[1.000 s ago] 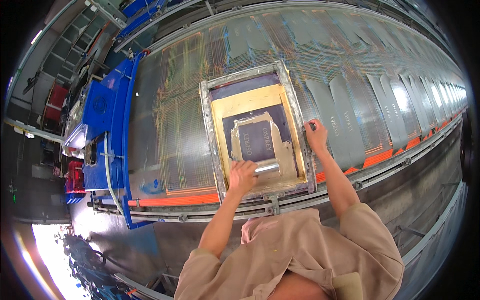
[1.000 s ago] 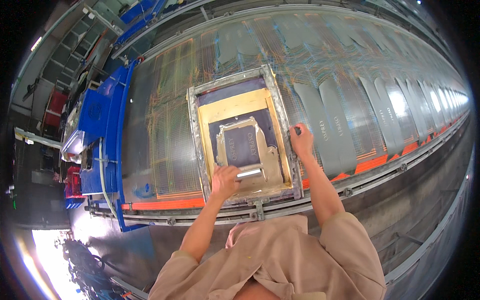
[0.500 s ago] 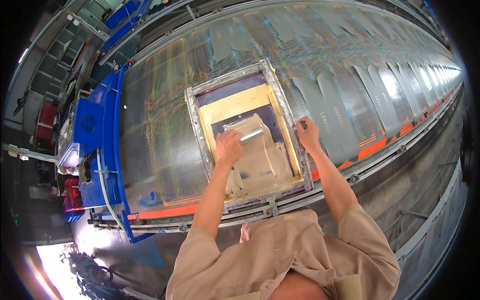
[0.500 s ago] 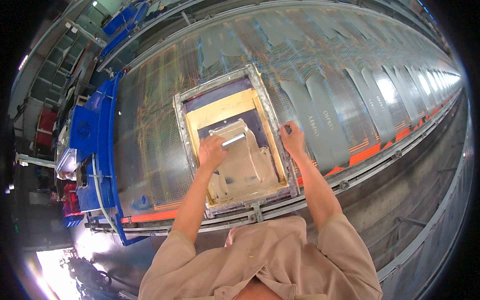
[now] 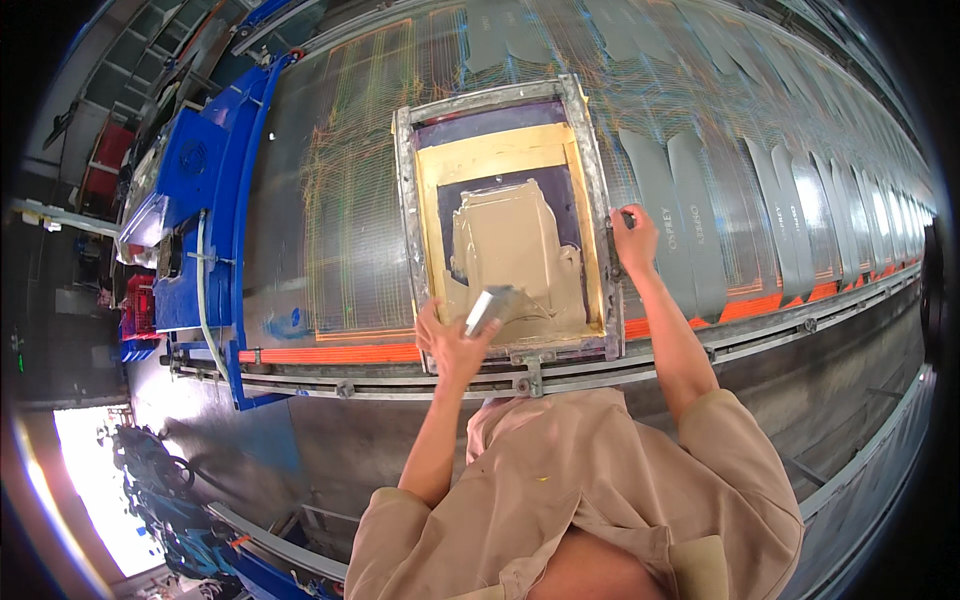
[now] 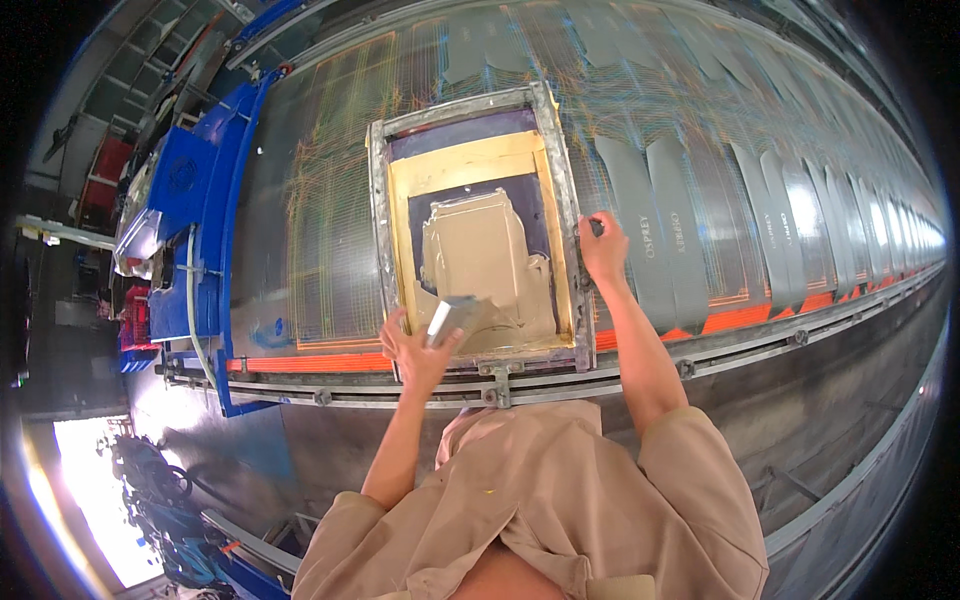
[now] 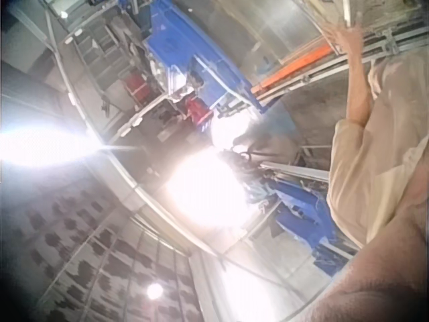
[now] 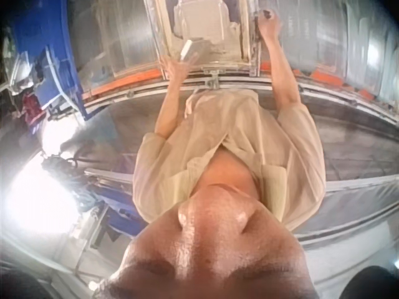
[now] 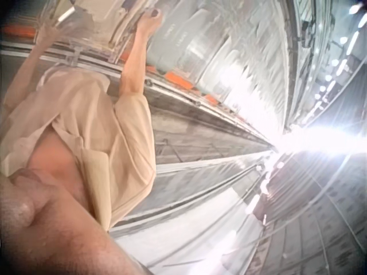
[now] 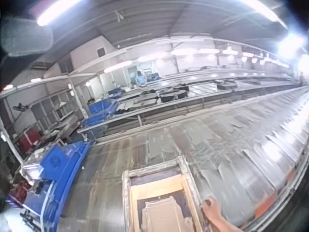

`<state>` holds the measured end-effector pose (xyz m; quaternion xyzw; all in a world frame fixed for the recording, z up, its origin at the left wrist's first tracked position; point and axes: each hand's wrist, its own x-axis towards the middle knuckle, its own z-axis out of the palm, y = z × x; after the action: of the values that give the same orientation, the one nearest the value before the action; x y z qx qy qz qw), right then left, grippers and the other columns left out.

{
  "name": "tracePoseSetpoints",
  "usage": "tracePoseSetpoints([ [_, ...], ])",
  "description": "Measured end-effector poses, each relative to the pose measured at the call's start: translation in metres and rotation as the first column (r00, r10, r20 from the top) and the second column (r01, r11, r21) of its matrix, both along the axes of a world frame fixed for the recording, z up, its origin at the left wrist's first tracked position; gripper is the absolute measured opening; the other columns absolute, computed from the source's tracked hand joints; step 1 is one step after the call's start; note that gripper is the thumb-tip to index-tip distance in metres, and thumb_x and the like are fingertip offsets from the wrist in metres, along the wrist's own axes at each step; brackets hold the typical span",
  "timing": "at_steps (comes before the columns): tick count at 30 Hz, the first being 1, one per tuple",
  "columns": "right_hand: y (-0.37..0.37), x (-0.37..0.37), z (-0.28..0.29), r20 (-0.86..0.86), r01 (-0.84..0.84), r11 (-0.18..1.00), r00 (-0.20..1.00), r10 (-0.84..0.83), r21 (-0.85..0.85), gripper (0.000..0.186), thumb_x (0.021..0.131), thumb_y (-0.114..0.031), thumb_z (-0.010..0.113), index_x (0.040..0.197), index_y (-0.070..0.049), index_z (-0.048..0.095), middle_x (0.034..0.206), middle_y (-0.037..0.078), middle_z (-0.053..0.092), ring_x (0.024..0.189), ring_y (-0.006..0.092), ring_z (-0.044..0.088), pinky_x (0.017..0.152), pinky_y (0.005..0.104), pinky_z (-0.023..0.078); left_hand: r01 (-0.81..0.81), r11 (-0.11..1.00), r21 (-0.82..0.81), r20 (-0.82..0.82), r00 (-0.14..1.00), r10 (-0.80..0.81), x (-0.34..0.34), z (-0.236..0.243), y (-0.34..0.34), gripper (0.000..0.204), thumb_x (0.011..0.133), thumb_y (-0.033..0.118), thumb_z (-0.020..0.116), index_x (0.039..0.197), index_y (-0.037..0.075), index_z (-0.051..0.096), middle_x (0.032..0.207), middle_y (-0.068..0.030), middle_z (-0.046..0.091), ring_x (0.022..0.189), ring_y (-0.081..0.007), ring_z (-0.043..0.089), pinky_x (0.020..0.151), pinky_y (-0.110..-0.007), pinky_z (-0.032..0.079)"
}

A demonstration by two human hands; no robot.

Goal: The person uses a squeegee to spread ink across a screen printing frame mounted on a large curved surface. They repeatedly pull the squeegee down the screen to transfer ink onto the surface below, occasionally lifting the frame to check the progress.

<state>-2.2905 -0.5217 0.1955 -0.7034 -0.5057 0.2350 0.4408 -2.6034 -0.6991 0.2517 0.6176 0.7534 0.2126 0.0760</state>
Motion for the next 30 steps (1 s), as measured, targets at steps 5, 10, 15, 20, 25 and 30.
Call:
tracePoseSetpoints([
  [5,-0.007,-0.003,0.02,-0.042,0.018,1.0,0.999,-0.019,-0.001,0.028,0.091,-0.029,0.073,0.096,-0.002,0.071,0.09,0.017,0.074,0.082,0.0366,0.071,0.075,0.0412,0.052,-0.201,0.945,-0.258,0.207,0.944,0.257,-0.051,-0.018,0.018,0.058,0.081,0.056,0.083,0.111,0.007,0.079,0.156,-0.0198,0.026,0.144,-0.0369,0.023,0.114,-0.055,0.029],
  [10,-0.008,0.007,0.031,0.019,-0.008,0.997,1.0,0.006,0.073,0.027,0.091,-0.03,0.074,0.098,-0.003,0.072,0.089,0.015,0.074,0.08,0.029,0.069,0.076,0.0388,0.051,-0.099,0.938,-0.333,0.746,0.58,0.326,-0.074,-0.025,0.03,0.055,0.082,0.048,0.084,0.115,0.003,0.078,0.13,-0.0188,0.062,0.122,-0.0258,0.055,0.103,-0.044,0.045],
  [15,-0.005,-0.005,0.088,-0.001,-0.023,0.995,1.0,0.023,0.096,0.03,0.091,-0.031,0.076,0.101,-0.003,0.073,0.094,0.011,0.073,0.085,0.0229,0.066,0.076,0.0379,0.051,-0.172,0.969,-0.177,0.849,0.471,0.239,-0.075,0.04,0.014,0.048,0.086,0.033,0.085,0.109,-0.008,0.076,0.099,-0.0086,0.075,0.094,-0.0122,0.066,0.088,-0.033,0.052],
  [20,-0.043,-0.044,0.117,-0.161,-0.131,0.986,0.976,0.146,0.099,0.031,0.093,-0.031,0.076,0.105,-0.002,0.072,0.085,0.004,0.068,0.074,0.0138,0.059,0.064,0.0314,0.046,-0.33,0.934,-0.138,0.868,0.414,0.274,-0.102,0.078,-0.072,0.06,0.082,0.033,0.089,0.119,-0.006,0.062,0.112,-0.0117,0.072,0.099,-0.0168,0.067,0.09,-0.035,0.052],
  [25,-0.126,-0.141,0.165,-0.424,-0.408,0.912,0.818,0.39,0.052,0.017,0.098,-0.022,0.07,0.098,-0.005,0.069,0.075,-0.003,0.058,0.063,0.0057,0.048,0.053,0.0247,0.037,-0.602,0.798,0.037,0.86,0.425,0.281,-0.157,0.101,-0.212,0.045,0.085,0.024,0.086,0.116,-0.002,0.066,0.108,-0.0074,0.072,0.094,-0.0143,0.068,0.084,-0.032,0.054],
  [30,-0.185,-0.345,0.191,-0.488,-0.671,0.716,0.568,0.663,0.192,0.014,0.097,-0.019,0.07,0.098,-0.005,0.068,0.073,-0.004,0.057,0.063,0.0041,0.047,0.054,0.0247,0.037,-0.767,0.639,0.057,0.937,0.261,0.231,-0.244,0.162,-0.35,0.04,0.086,0.015,0.084,0.12,0.0,0.068,0.107,-0.0032,0.072,0.091,-0.0123,0.067,0.079,-0.031,0.054],
])
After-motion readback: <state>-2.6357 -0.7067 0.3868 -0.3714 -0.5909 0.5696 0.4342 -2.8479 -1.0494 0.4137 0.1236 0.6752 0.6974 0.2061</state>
